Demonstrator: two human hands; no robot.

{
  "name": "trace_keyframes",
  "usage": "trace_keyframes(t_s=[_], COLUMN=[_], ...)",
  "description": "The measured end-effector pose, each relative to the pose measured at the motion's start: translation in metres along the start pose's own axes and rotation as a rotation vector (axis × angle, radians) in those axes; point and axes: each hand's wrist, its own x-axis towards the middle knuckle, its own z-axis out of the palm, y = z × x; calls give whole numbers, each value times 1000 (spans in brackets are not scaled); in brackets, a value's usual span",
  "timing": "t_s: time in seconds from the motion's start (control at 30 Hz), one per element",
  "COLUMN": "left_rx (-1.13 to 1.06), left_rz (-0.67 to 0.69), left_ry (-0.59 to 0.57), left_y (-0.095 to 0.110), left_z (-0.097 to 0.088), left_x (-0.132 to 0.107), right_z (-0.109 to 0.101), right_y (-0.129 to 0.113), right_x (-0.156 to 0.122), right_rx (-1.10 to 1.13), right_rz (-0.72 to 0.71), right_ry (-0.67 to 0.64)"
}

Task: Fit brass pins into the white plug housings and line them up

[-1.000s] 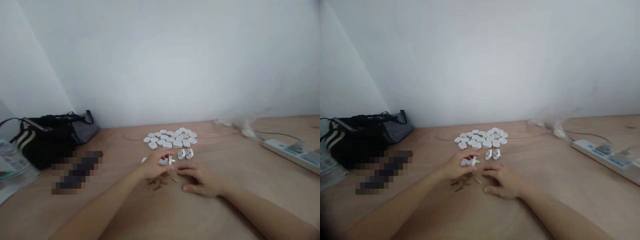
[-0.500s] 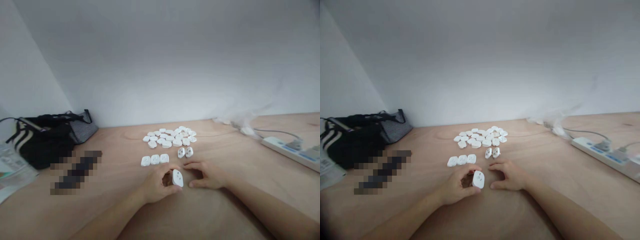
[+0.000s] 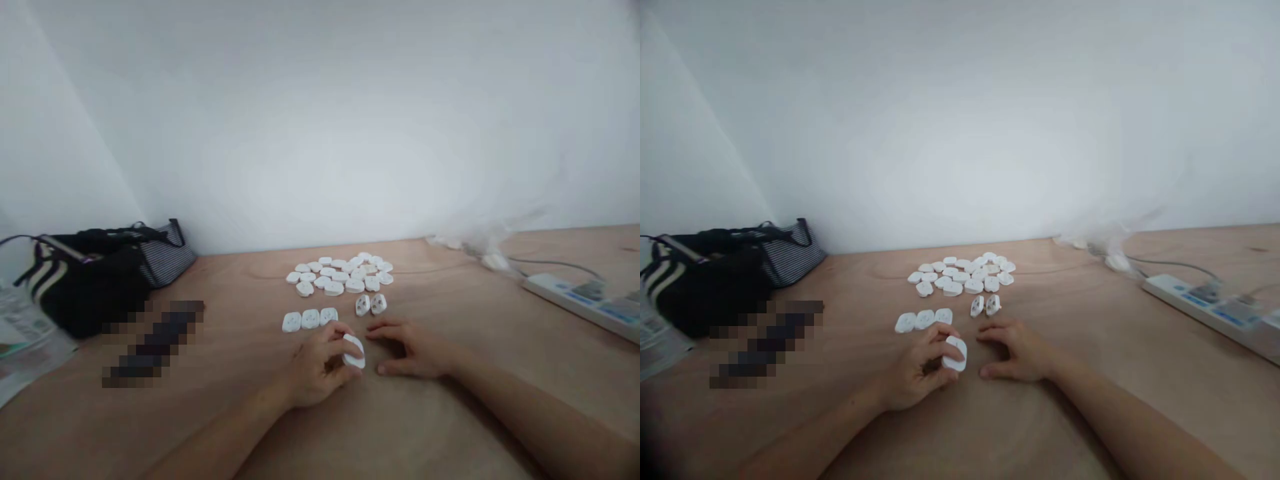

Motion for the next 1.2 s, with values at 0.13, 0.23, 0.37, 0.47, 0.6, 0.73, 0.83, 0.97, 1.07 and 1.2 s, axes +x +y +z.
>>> trace_keyframes(t_s=[0.13,0.23,0.37,0.47,0.6,0.73,0.83,0.97,1.07,1.2], left_rx=[-3,-33,-150,-19,62,142,189,228,252,275], left_rz=[-14,-66,-140,-160,-161,-189,-201,-195,-176,-161], left_ry=[43,143,204,155,83,36,11,19,50,100], left_y=[-1,-8,-22,-32,-42,-53,-60,-65,-64,-60], left_z=[-2,-4,-9,-13,-15,-14,-13,-15,-21,-33], left_x=[1,4,21,41,66,75,75,72,62,32], right_z=[0,0,-1,-1,-2,-2,-1,0,-1,-5], right_y=[0,-1,-1,-2,-3,-3,-1,-2,-5,-6], right_x=[0,0,0,0,1,2,1,1,4,16], right_rx=[-18,-18,-14,-17,-32,-21,-25,-59,-182,-357], right_rz=[-4,-5,-3,-5,-27,-58,-53,-54,-22,109], right_ry=[8,8,-1,2,9,22,25,43,130,373])
